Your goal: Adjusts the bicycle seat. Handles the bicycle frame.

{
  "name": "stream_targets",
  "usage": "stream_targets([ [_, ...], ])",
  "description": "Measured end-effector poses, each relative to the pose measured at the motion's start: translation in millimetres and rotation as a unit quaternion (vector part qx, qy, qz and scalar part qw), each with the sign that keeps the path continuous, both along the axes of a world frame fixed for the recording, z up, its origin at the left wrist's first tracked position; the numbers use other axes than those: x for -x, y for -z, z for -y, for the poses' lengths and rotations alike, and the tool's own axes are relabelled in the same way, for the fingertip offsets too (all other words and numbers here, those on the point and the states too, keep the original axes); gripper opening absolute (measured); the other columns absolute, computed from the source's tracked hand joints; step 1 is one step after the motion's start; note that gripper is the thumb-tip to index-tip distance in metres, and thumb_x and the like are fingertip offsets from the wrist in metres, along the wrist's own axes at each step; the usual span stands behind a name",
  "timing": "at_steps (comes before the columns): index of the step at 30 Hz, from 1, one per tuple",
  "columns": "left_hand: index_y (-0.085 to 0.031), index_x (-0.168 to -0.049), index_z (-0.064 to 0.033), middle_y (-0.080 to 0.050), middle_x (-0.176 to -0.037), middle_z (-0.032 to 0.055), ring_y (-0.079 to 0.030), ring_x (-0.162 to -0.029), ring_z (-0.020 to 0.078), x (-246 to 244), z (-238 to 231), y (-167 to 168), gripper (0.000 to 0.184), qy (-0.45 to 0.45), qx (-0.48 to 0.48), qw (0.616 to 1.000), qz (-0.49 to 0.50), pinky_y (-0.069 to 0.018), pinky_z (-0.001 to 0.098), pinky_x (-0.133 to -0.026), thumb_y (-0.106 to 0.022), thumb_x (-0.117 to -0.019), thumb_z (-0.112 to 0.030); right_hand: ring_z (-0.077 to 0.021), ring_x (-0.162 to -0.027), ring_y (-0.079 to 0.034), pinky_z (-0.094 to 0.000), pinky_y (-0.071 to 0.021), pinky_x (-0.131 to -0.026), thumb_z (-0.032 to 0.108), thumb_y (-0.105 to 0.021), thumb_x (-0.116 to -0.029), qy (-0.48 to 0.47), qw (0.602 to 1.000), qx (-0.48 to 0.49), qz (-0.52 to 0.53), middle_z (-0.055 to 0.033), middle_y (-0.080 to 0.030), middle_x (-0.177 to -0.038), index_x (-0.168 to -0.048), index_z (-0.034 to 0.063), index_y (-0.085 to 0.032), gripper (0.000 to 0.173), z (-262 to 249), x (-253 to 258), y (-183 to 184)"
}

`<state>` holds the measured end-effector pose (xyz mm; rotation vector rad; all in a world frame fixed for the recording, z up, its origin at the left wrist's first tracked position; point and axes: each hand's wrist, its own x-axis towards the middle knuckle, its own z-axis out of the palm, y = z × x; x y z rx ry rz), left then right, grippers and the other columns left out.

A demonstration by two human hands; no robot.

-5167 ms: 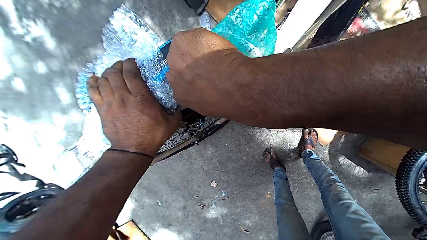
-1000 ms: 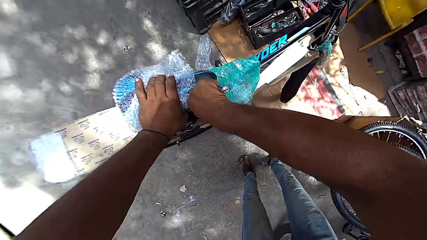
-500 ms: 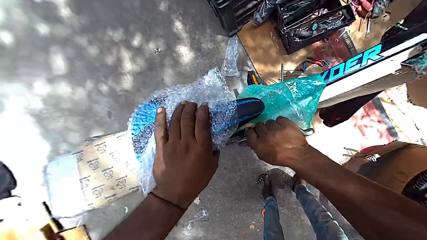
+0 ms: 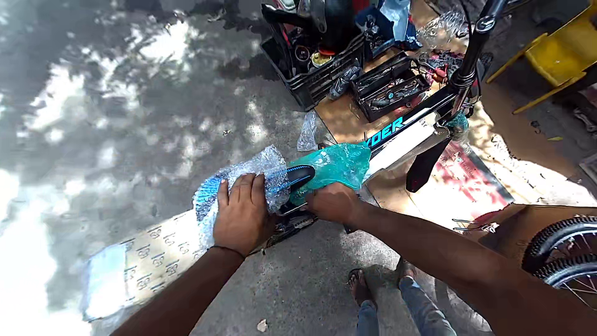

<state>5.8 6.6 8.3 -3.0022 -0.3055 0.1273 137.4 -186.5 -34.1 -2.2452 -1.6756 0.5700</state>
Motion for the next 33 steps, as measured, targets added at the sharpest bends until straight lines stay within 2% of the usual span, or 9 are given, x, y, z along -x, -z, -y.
stream_targets([
  [2, -0.041, -0.146, 0.0077, -0.048, -0.145, 0.0309, -0.045, -0.139, 0.0474, -6.5, 4.6, -2.5, 0.096, 0.003, 0.021, 1.0, 0.006, -0.0264, 0.0693, -0.116, -0.085, -0.0664, -0.021, -0.0371, -0.079, -0.067, -0.0543, -0.0524, -0.066, 0.012, -0.055, -0.1034, -0.042, 0.994, 0.075, 0.06, -0.0183, -0.068, -0.085, -0.098, 0.0003, -0.069, 0.019, -14.7, 7.9, -67.0],
  [4, -0.039, -0.147, 0.0092, -0.047, -0.145, 0.0328, -0.044, -0.139, 0.0504, -3.1, 12.4, 0.1, 0.081, 0.002, 0.041, 0.999, 0.018, -0.0242, 0.0708, -0.116, -0.073, -0.0798, -0.02, -0.0322, -0.078, -0.065, -0.0434, -0.0494, -0.063, -0.004, -0.048, -0.1016, -0.101, 0.963, 0.15, 0.201, -0.0195, -0.064, -0.087, -0.1, -0.007, -0.063, 0.015, -33.6, 34.9, -106.8],
  [6, -0.038, -0.149, 0.0084, -0.046, -0.147, 0.0323, -0.042, -0.14, 0.0499, 0.0, 11.4, 1.4, 0.075, -0.003, 0.041, 0.999, 0.028, -0.0224, 0.07, -0.117, -0.068, -0.0865, -0.02, -0.0294, -0.081, -0.065, -0.0394, -0.0494, -0.065, -0.005, -0.042, -0.1029, -0.108, 0.943, 0.162, 0.269, -0.0194, -0.064, -0.091, -0.106, -0.0094, -0.061, 0.02, -47.8, 47.4, -110.8],
  [10, -0.04, -0.147, 0.0067, -0.048, -0.145, 0.0307, -0.044, -0.14, 0.0473, 1.4, 11.5, 2.3, 0.087, -0.009, 0.02, 0.999, 0.036, -0.0265, 0.0678, -0.117, -0.081, -0.0715, -0.01, -0.0408, -0.086, -0.067, -0.0544, -0.0515, -0.067, 0.003, -0.051, -0.1032, -0.07, 0.979, 0.156, 0.106, -0.0229, -0.066, -0.089, -0.1, -0.0062, -0.065, 0.018, -37.3, 29.4, -92.2],
  [15, -0.038, -0.149, 0.0051, -0.045, -0.149, 0.0296, -0.041, -0.143, 0.0467, -0.4, 11.9, 4.7, 0.092, -0.028, 0.028, 0.999, -0.006, -0.0231, 0.068, -0.119, -0.084, -0.0724, -0.014, -0.0389, -0.095, -0.068, -0.0537, -0.0542, -0.07, 0.007, -0.058, -0.0989, -0.02, 0.966, 0.254, 0.05, -0.0217, -0.068, -0.099, -0.096, -0.0034, -0.07, 0.017, -54.5, 30.4, -105.3],
  [19, -0.037, -0.151, 0.0034, -0.044, -0.151, 0.0278, -0.038, -0.145, 0.0459, 3.2, 13.0, 0.4, 0.092, -0.039, 0.057, 0.998, -0.012, -0.02, 0.0683, -0.12, -0.083, -0.0733, -0.014, -0.0413, -0.092, -0.067, -0.0555, -0.0535, -0.068, 0.007, -0.057, -0.1, -0.033, 0.969, 0.242, 0.034, -0.0222, -0.068, -0.096, -0.099, -0.002, -0.069, 0.015, -52.3, 30.4, -103.5],
  [25, -0.037, -0.152, 0.0018, -0.045, -0.151, 0.0274, -0.038, -0.146, 0.0434, 0.8, 8.7, -0.3, 0.085, -0.033, 0.04, 0.999, -0.01, -0.0183, 0.0644, -0.122, -0.079, -0.0794, -0.013, -0.0343, -0.075, -0.067, -0.0478, -0.0498, -0.057, 0.006, -0.058, -0.0967, -0.051, 0.99, 0.11, 0.072, -0.0158, -0.065, -0.079, -0.089, 0.0004, -0.066, 0.013, -41.4, 24.3, -72.4],
  [28, -0.037, -0.152, 0.0023, -0.045, -0.15, 0.0281, -0.038, -0.146, 0.0437, 2.0, 7.1, 4.0, 0.091, -0.027, 0.03, 0.999, 0.01, -0.0174, 0.0645, -0.122, -0.082, -0.0752, -0.017, -0.0281, -0.062, -0.063, -0.0392, -0.0449, -0.051, 0.018, -0.056, -0.0992, -0.026, 0.989, -0.013, 0.146, -0.0113, -0.061, -0.071, -0.09, 0.0037, -0.07, 0.022, -23.0, 17.2, -35.9],
  [33, -0.044, -0.148, 0.0046, -0.051, -0.145, 0.0301, -0.045, -0.14, 0.0466, 9.3, 3.8, 23.2, 0.085, -0.03, 0.008, 0.997, 0.066, -0.0215, 0.0662, -0.121, -0.07, -0.0748, -0.031, -0.0161, -0.056, -0.059, -0.0333, -0.0459, -0.05, 0.049, -0.057, -0.0989, 0.112, 0.946, -0.272, 0.138, 0.0009, -0.061, -0.065, -0.074, 0.0175, -0.065, 0.041, -10.9, 22.8, 103.4],
])
